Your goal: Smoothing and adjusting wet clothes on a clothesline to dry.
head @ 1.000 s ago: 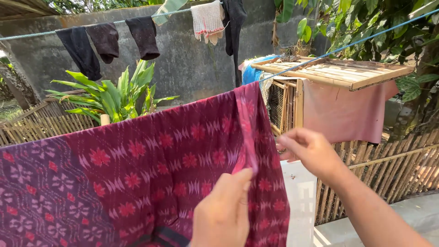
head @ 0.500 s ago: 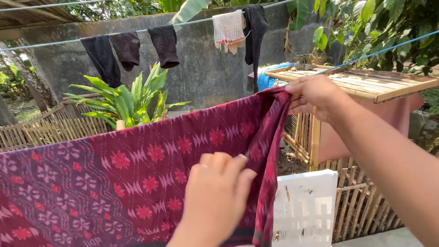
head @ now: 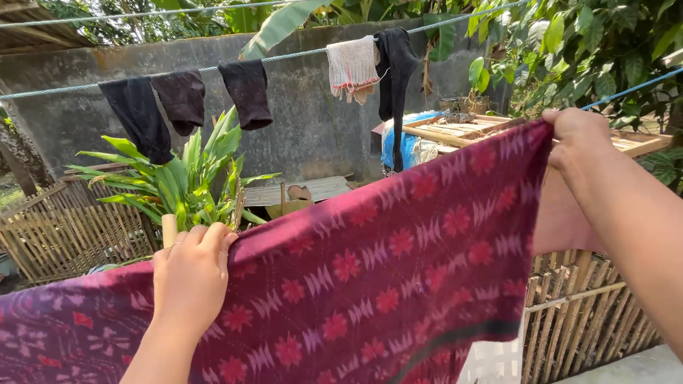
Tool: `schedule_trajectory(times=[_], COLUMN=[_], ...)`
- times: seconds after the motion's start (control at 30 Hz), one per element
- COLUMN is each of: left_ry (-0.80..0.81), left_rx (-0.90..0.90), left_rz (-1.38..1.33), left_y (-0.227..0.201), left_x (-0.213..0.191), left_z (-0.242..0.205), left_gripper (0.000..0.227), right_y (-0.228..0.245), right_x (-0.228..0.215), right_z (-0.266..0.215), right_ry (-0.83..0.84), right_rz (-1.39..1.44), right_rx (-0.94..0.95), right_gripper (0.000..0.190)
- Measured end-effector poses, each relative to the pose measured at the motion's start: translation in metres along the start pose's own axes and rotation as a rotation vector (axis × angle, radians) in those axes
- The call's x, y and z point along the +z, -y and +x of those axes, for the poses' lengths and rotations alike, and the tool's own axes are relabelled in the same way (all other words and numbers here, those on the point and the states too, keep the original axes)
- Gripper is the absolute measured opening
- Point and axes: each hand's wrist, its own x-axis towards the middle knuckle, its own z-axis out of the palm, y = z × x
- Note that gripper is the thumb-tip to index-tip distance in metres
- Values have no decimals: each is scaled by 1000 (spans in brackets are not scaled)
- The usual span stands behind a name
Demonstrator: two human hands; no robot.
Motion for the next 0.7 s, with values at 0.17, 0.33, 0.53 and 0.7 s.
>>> schedule_trajectory(times=[0.17, 0.33, 0.53, 0.7], left_ry=[-40, -106, -77, -110], left_rx=[10, 102, 71, 68], left_rz=[41, 77, 183, 161], left_y=[2, -3, -2, -4], left_x=[13, 8, 14, 3], left_z=[-10, -17, -18, -8], left_gripper=[17, 12, 10, 13], right_y=[-11, -11, 48, 21], right_x=[-12, -20, -7, -41], right_z=[-39, -36, -88, -103], right_ry=[24, 113, 38, 136], right_rz=[-324, -595, -412, -131], right_rx=[166, 74, -302, -153], right_gripper=[32, 19, 15, 18])
